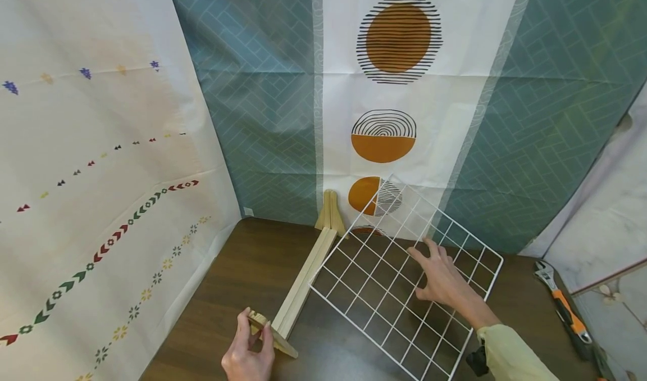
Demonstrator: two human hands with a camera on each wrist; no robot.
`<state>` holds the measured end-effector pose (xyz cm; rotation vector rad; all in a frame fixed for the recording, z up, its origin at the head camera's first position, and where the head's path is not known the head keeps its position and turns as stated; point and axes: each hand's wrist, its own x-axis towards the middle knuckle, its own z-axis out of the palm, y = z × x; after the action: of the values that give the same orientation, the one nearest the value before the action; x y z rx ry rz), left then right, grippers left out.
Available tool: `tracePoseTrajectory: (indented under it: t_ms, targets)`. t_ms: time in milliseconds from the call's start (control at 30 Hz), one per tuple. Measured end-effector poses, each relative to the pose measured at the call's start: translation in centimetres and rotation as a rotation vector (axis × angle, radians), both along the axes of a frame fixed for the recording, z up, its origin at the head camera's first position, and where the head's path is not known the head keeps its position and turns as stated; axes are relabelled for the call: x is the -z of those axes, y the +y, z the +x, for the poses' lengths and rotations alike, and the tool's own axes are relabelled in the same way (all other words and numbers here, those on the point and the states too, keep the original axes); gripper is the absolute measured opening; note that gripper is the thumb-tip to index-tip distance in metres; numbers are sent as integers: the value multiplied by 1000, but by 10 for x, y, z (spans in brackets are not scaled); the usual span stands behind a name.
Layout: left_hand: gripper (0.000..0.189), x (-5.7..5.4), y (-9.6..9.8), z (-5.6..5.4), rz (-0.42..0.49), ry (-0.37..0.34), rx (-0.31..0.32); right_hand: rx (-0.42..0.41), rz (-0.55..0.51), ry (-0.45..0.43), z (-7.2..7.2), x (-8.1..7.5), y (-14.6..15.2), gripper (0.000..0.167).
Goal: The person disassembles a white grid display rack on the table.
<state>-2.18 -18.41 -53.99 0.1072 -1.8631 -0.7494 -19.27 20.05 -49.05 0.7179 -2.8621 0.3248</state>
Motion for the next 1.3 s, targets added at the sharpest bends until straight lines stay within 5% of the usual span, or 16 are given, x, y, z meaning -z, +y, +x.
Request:
tracePoseTrajectory:
  t_ms: [1300]
  targets:
    - [49, 0, 8, 0, -11, 8, -18, -158, 88, -170, -6, 10, -2, 95]
